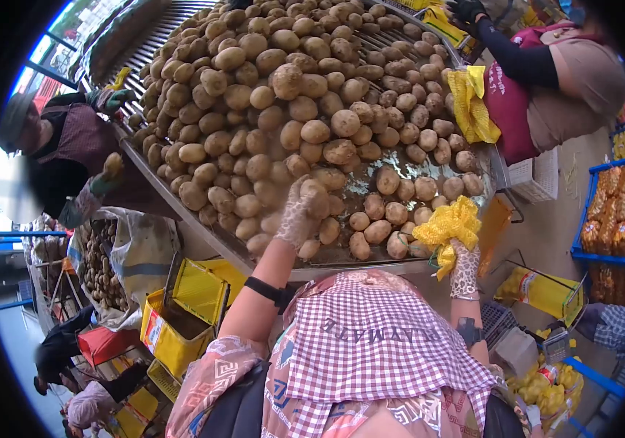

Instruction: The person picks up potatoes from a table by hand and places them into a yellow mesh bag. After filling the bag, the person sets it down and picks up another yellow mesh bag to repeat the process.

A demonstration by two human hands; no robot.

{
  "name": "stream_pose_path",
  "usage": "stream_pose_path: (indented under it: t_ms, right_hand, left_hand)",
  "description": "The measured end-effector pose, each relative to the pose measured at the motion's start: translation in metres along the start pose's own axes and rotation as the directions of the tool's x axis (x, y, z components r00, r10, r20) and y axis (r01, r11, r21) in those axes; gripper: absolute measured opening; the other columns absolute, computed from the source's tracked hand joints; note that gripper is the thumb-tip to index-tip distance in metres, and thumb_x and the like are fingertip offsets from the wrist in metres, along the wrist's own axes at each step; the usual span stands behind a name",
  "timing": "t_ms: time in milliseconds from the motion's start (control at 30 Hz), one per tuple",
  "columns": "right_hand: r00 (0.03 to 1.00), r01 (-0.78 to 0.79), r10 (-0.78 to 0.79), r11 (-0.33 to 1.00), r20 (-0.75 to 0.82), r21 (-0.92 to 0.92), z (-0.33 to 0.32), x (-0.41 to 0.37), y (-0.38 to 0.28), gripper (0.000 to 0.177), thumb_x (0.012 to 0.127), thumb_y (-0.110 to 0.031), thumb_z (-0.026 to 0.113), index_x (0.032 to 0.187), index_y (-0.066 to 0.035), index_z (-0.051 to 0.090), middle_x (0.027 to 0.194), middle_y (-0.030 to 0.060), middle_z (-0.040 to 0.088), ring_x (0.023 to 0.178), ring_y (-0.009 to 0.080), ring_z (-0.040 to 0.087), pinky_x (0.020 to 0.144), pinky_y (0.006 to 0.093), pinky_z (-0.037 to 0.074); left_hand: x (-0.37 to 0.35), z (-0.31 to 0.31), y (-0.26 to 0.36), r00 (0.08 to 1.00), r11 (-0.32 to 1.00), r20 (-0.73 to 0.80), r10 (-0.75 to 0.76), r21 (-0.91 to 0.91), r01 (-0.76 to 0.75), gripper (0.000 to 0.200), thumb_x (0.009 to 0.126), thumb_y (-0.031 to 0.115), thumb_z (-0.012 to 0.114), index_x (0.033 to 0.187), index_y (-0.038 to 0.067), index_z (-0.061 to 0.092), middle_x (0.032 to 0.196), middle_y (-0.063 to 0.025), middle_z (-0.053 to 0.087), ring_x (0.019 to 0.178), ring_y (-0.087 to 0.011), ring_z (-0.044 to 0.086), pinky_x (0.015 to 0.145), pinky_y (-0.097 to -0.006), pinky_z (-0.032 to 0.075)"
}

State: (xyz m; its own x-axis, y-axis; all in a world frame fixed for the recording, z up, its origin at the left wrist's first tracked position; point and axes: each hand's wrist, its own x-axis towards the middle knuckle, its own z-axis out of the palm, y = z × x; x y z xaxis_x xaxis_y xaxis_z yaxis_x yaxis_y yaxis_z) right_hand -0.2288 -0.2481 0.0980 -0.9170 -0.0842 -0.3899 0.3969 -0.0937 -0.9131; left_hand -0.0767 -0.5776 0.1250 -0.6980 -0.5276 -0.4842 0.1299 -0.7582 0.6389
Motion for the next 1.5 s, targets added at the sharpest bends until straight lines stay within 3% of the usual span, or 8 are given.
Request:
stream_pose_path:
  t_ms: [100, 267, 333, 500, 767, 1200, 1367, 1500]
  right_hand:
    - [0.999, 0.009, -0.007, 0.999, -0.05, 0.043, -0.006, -0.004, -0.003, 0.042, 0.079, 0.001, 0.067, 0.119, -0.001, 0.053, 0.109, 0.0099, 0.06, 0.094, 0.023, 0.062, 0.079, 0.0345, 0.054]
    - [0.997, -0.038, 0.043, 0.995, -0.058, 0.088, -0.025, -0.012, 0.007, 0.047, 0.079, 0.001, 0.067, 0.123, -0.002, 0.051, 0.113, 0.0091, 0.059, 0.098, 0.0225, 0.061, 0.084, 0.0339, 0.052]
    - [0.995, -0.012, 0.023, 0.993, -0.098, 0.115, -0.032, -0.014, 0.006, 0.047, 0.079, 0.002, 0.067, 0.123, -0.001, 0.051, 0.113, 0.0085, 0.059, 0.098, 0.0204, 0.06, 0.085, 0.0329, 0.051]
    - [0.982, 0.037, -0.004, 0.984, -0.187, 0.172, -0.072, 0.008, 0.007, 0.05, 0.078, 0.002, 0.068, 0.124, -0.001, 0.051, 0.114, 0.0088, 0.059, 0.101, 0.0219, 0.06, 0.087, 0.0344, 0.051]
    - [0.976, 0.005, 0.035, 0.983, -0.214, 0.183, -0.091, 0.029, 0.001, 0.05, 0.077, 0.001, 0.069, 0.123, -0.001, 0.051, 0.114, 0.0092, 0.059, 0.099, 0.0214, 0.06, 0.086, 0.0347, 0.051]
    - [0.994, -0.037, 0.053, 0.986, -0.092, 0.163, -0.061, 0.059, -0.015, 0.042, 0.08, -0.002, 0.067, 0.12, -0.001, 0.054, 0.111, 0.0082, 0.061, 0.096, 0.0199, 0.061, 0.082, 0.0309, 0.052]
    - [0.994, -0.025, 0.046, 0.979, -0.099, 0.2, -0.062, 0.063, -0.017, 0.042, 0.08, -0.001, 0.068, 0.119, -0.001, 0.054, 0.11, 0.008, 0.061, 0.096, 0.02, 0.061, 0.082, 0.0312, 0.052]
    - [0.982, 0.0, 0.048, 0.967, -0.181, 0.254, -0.074, 0.06, -0.023, 0.045, 0.079, 0.001, 0.067, 0.122, -0.001, 0.053, 0.111, 0.0084, 0.061, 0.097, 0.0208, 0.061, 0.085, 0.0327, 0.052]
  left_hand:
    - [0.015, 0.023, -0.022, 0.934, 0.372, 0.107, 0.34, 0.897, -0.238, 0.069, 0.078, 0.031, 0.068, 0.134, 0.001, 0.04, 0.132, -0.0237, 0.044, 0.123, -0.0354, 0.044, 0.105, -0.0371, 0.035]
    - [0.033, 0.065, -0.055, 0.931, -0.183, 0.303, 0.203, 0.946, -0.268, 0.076, 0.083, 0.036, 0.062, 0.139, -0.005, 0.032, 0.141, -0.0306, 0.032, 0.133, -0.039, 0.032, 0.112, -0.0393, 0.026]
    - [0.025, 0.094, -0.062, 0.841, -0.171, 0.534, -0.085, 0.824, -0.54, 0.07, 0.083, 0.032, 0.062, 0.139, 0.001, 0.035, 0.141, -0.0276, 0.034, 0.131, -0.0385, 0.035, 0.11, -0.0401, 0.029]
    - [0.037, 0.103, -0.036, 0.637, -0.25, 0.681, 0.361, 0.729, -0.637, 0.042, 0.078, 0.013, 0.063, 0.118, 0.004, 0.057, 0.122, -0.0165, 0.056, 0.117, -0.031, 0.05, 0.102, -0.0383, 0.04]
    - [0.059, 0.096, -0.018, 0.913, -0.424, 0.215, 0.346, 0.904, -0.053, 0.068, 0.077, 0.034, 0.07, 0.131, 0.001, 0.045, 0.129, -0.0212, 0.051, 0.121, -0.033, 0.048, 0.101, -0.039, 0.04]
    - [0.045, 0.124, -0.071, 0.972, -0.446, 0.236, 0.001, 0.87, -0.211, 0.053, 0.077, 0.025, 0.068, 0.121, 0.001, 0.052, 0.121, -0.0228, 0.054, 0.11, -0.0353, 0.055, 0.095, -0.0417, 0.044]
    - [0.045, 0.132, -0.104, 0.616, -0.284, 0.788, -0.007, 0.589, -0.757, 0.04, 0.079, 0.022, 0.065, 0.114, 0.004, 0.056, 0.11, -0.0177, 0.059, 0.099, -0.0339, 0.059, 0.089, -0.0438, 0.046]
    - [0.059, 0.165, -0.099, 0.696, -0.273, 0.717, 0.036, 0.677, -0.684, 0.03, 0.08, 0.023, 0.062, 0.105, 0.006, 0.065, 0.098, -0.0155, 0.065, 0.092, -0.0335, 0.06, 0.083, -0.0437, 0.047]
